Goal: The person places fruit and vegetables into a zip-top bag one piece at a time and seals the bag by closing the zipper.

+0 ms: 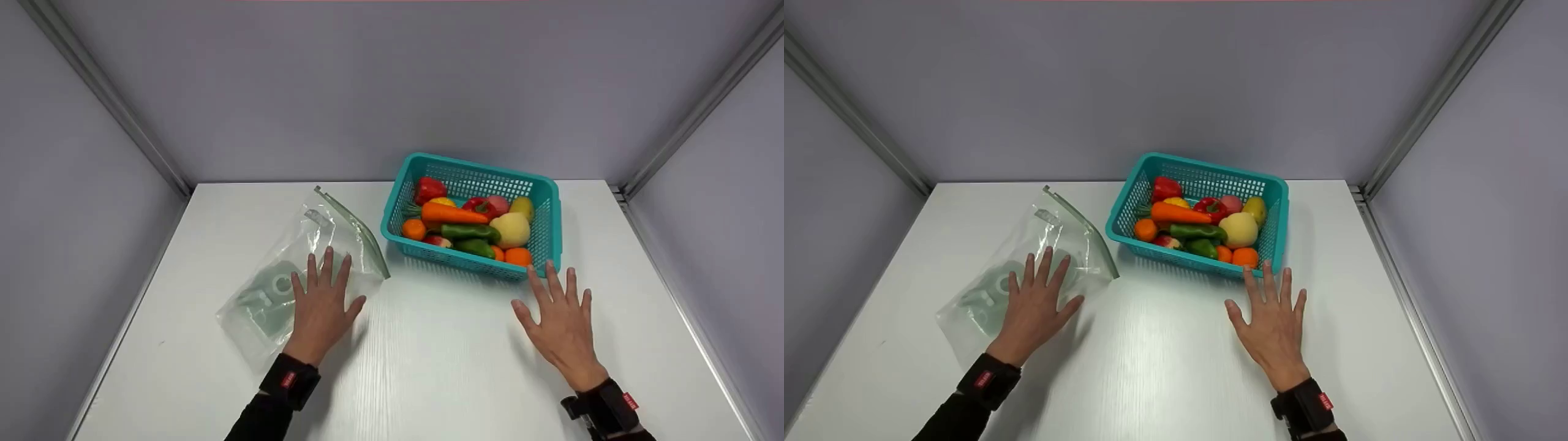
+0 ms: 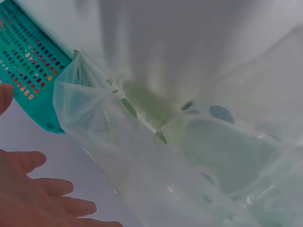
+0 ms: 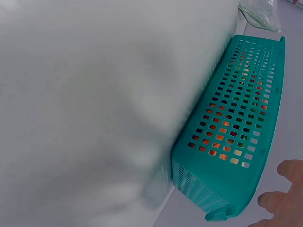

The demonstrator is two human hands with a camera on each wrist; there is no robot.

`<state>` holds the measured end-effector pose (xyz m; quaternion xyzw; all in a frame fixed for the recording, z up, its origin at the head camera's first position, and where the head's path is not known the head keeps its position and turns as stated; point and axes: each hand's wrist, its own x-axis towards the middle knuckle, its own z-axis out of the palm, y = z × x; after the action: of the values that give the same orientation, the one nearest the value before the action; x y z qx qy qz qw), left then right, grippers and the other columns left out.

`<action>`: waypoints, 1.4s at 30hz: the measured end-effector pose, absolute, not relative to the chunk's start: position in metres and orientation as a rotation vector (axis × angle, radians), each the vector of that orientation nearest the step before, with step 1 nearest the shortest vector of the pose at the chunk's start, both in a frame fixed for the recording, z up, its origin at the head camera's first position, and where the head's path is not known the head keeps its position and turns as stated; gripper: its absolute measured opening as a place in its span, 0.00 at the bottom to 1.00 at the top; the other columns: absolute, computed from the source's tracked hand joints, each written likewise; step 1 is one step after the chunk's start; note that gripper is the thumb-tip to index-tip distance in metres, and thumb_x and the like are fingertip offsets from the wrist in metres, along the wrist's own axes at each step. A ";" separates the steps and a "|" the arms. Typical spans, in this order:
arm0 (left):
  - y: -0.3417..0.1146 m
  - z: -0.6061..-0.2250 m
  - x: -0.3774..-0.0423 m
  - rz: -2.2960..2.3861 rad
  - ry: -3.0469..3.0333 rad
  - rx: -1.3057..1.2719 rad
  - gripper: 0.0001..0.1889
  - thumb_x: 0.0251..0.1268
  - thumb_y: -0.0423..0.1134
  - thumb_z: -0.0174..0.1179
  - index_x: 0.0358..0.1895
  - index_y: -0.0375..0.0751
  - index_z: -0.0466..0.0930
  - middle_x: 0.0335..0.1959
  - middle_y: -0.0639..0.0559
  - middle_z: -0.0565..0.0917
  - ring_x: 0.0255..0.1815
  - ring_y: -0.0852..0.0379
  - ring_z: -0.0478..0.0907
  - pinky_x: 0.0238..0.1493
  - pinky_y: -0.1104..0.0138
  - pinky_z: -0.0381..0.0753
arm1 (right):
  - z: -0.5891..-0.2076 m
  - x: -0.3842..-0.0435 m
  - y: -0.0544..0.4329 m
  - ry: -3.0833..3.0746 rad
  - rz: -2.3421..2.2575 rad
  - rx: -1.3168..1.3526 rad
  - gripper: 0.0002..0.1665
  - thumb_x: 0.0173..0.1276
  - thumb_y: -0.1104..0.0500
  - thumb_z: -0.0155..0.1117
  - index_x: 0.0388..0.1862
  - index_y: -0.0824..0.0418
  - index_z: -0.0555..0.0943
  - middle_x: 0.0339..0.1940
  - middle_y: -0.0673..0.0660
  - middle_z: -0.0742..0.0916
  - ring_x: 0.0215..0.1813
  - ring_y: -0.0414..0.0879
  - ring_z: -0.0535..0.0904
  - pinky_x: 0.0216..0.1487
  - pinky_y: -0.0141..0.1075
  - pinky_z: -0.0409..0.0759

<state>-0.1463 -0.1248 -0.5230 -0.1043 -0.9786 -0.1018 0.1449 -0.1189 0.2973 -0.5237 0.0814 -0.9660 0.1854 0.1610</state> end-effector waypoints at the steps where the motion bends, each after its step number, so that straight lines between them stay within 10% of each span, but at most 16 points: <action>1: -0.124 -0.523 -0.150 -0.291 -2.824 -0.299 0.42 0.68 0.58 0.66 0.79 0.44 0.64 0.80 0.33 0.59 0.80 0.26 0.52 0.69 0.25 0.54 | -0.524 -0.119 0.297 -2.760 0.532 0.234 0.42 0.76 0.40 0.62 0.82 0.53 0.64 0.82 0.68 0.63 0.82 0.73 0.47 0.72 0.77 0.43; 29: -0.143 -0.540 -0.160 -0.581 -2.586 -0.208 0.07 0.72 0.32 0.60 0.40 0.35 0.72 0.67 0.32 0.77 0.69 0.28 0.71 0.63 0.34 0.71 | -0.527 -0.118 0.289 -2.748 0.524 0.258 0.41 0.75 0.40 0.62 0.81 0.55 0.67 0.81 0.67 0.65 0.82 0.72 0.48 0.71 0.78 0.45; 36: -0.152 -0.531 -0.147 -0.698 -2.433 -0.250 0.05 0.73 0.29 0.59 0.41 0.32 0.72 0.66 0.31 0.77 0.68 0.27 0.72 0.62 0.36 0.72 | -0.523 -0.117 0.287 -2.735 0.540 0.272 0.41 0.75 0.41 0.63 0.80 0.56 0.67 0.81 0.68 0.64 0.82 0.73 0.48 0.71 0.78 0.45; 42: -0.150 -0.521 -0.139 -0.802 -2.277 -0.311 0.18 0.71 0.25 0.60 0.61 0.23 0.73 0.48 0.38 0.82 0.63 0.32 0.77 0.62 0.40 0.75 | -0.519 -0.114 0.284 -2.711 0.621 0.265 0.42 0.75 0.43 0.64 0.81 0.57 0.65 0.83 0.67 0.62 0.82 0.72 0.47 0.73 0.76 0.43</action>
<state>-0.1385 -0.1499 -0.5213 -0.1199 -0.8775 -0.3092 0.3465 -0.1141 0.2844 -0.5193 0.0935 -0.9558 0.2189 0.1728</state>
